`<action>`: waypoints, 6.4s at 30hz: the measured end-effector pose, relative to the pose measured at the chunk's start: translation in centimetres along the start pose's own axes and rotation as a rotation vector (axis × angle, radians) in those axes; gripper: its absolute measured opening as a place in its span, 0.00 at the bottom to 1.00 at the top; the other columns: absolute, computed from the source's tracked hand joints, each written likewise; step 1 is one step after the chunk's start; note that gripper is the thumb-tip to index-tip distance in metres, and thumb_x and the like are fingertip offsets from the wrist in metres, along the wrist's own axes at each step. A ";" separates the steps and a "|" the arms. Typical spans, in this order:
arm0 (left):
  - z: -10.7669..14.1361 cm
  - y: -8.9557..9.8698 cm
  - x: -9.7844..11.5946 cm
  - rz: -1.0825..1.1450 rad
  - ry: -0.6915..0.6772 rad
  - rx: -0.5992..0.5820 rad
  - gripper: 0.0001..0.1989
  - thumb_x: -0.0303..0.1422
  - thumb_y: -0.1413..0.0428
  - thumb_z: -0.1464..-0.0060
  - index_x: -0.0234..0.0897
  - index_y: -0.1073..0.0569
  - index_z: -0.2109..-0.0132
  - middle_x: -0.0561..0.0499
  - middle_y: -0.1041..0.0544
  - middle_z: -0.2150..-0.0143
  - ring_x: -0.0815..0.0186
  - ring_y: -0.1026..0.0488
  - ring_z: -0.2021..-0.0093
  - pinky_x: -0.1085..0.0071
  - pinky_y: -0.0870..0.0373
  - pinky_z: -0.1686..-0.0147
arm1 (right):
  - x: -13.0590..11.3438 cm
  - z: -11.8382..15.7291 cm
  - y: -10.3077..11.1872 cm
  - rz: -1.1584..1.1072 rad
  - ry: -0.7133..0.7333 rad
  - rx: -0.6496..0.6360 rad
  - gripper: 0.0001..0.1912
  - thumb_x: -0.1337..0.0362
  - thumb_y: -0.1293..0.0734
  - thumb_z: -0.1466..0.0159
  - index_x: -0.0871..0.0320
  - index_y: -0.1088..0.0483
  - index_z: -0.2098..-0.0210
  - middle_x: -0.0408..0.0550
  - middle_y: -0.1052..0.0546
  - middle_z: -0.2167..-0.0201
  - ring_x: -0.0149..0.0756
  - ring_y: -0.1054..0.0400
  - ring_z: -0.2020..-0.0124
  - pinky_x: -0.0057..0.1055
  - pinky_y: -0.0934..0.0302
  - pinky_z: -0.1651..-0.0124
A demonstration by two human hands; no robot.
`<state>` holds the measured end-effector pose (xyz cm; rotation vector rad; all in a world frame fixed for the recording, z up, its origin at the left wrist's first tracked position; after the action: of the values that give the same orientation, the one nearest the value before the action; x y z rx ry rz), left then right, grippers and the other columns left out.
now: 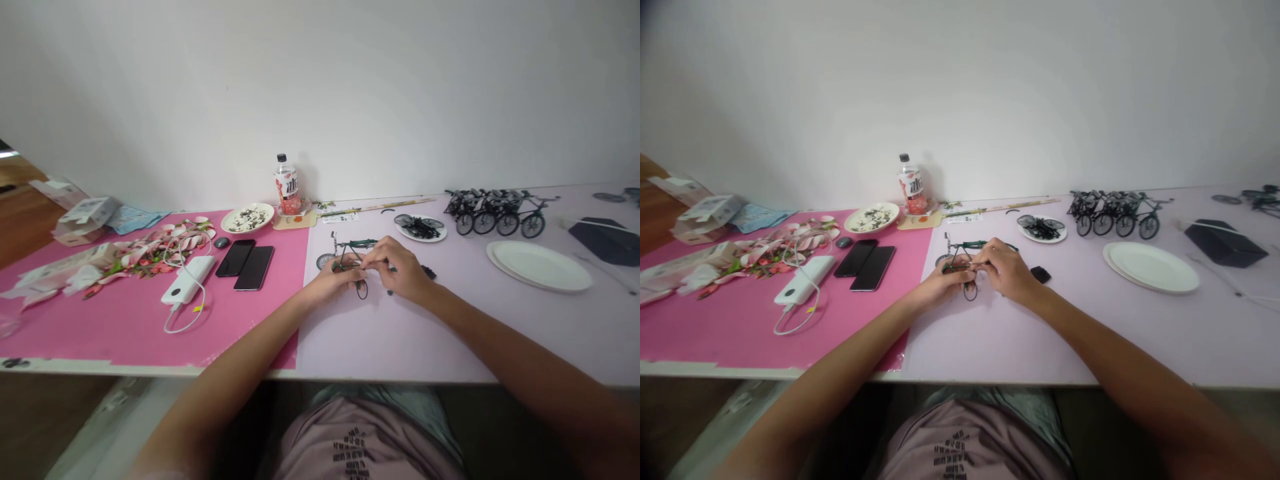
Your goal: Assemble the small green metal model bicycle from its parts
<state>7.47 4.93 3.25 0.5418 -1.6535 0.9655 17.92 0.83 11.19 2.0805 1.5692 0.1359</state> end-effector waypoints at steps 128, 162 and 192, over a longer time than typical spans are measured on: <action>0.1 7.8 3.1 -0.454 -0.253 0.577 0.18 0.31 0.32 0.50 0.34 0.28 0.54 0.55 0.26 0.67 0.72 0.28 0.70 0.74 0.31 0.68 | 6.7 4.3 -5.8 0.185 -0.532 -0.426 0.06 0.63 0.34 0.29 0.54 0.23 0.58 0.52 0.20 0.60 0.47 0.27 0.54 0.41 0.33 0.52; 0.3 1.2 1.5 -0.315 -0.041 0.089 0.21 0.41 0.29 0.50 0.32 0.25 0.55 0.51 0.23 0.68 0.68 0.24 0.70 0.68 0.29 0.64 | 4.4 1.4 -1.7 -0.074 -0.409 -0.094 0.11 0.60 0.34 0.28 0.51 0.24 0.66 0.47 0.28 0.69 0.43 0.33 0.63 0.40 0.37 0.57; 0.2 1.9 1.0 -0.310 -0.022 0.138 0.19 0.37 0.31 0.47 0.34 0.26 0.53 0.50 0.22 0.68 0.66 0.22 0.70 0.68 0.28 0.65 | 5.0 1.7 -1.5 -0.044 -0.520 -0.143 0.08 0.64 0.31 0.36 0.51 0.22 0.58 0.49 0.23 0.61 0.39 0.32 0.66 0.37 0.35 0.61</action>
<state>5.58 5.94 3.55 0.8769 -1.4737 0.8488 18.87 5.17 7.91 1.7815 1.2432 -0.2806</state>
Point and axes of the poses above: each hand's wrist, its own z-axis away from the middle knuckle, its own y-axis out of the back of the hand, x = y × z, the point moved 10 cm from there along -z, towards the middle knuckle
